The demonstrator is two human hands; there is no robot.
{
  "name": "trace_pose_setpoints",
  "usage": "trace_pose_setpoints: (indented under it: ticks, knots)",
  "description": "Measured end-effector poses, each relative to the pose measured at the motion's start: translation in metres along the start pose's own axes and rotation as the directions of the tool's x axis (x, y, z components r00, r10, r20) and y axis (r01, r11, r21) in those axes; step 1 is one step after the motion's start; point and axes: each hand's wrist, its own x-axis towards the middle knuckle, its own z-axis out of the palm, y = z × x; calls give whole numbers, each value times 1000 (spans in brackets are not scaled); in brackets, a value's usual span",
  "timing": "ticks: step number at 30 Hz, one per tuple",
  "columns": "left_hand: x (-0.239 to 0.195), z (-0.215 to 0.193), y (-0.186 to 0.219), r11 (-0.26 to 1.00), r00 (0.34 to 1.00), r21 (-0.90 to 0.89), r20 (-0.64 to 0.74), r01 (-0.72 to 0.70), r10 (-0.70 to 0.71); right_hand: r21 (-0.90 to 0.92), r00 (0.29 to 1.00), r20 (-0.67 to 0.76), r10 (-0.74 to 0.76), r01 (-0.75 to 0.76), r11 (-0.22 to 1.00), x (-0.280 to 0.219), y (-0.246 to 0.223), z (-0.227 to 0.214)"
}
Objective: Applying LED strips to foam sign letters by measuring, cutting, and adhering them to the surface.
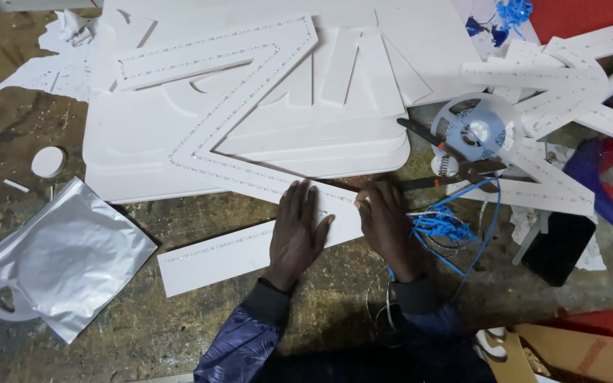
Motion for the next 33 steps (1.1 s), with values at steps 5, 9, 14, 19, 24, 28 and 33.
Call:
trace_pose_setpoints:
  ticks: [5,9,14,19,24,28,33]
  knots:
    - [-2,-2,4,997,996,50,74,-57,53,18,988,94,123,-125,992,-15,31,3]
    - [-2,-5,11,988,973,101,211,-119,95,142,892,312,326,-383,913,-4,20,-19]
    - [-1,-2,6,990,969,95,232,-105,80,375,864,326,384,-491,786,-6,18,-16]
    - [-3,-2,5,990,965,109,257,-92,61,415,884,285,371,-463,783,0,6,-24]
    - [-4,2,3,987,963,120,260,-110,76,441,890,302,343,-449,777,1,0,-27]
    - [-6,11,8,983,966,154,252,-105,64,459,921,245,302,-384,801,-2,14,-14]
    - [-4,28,21,983,977,142,193,-121,92,508,918,250,309,-396,765,8,1,-21]
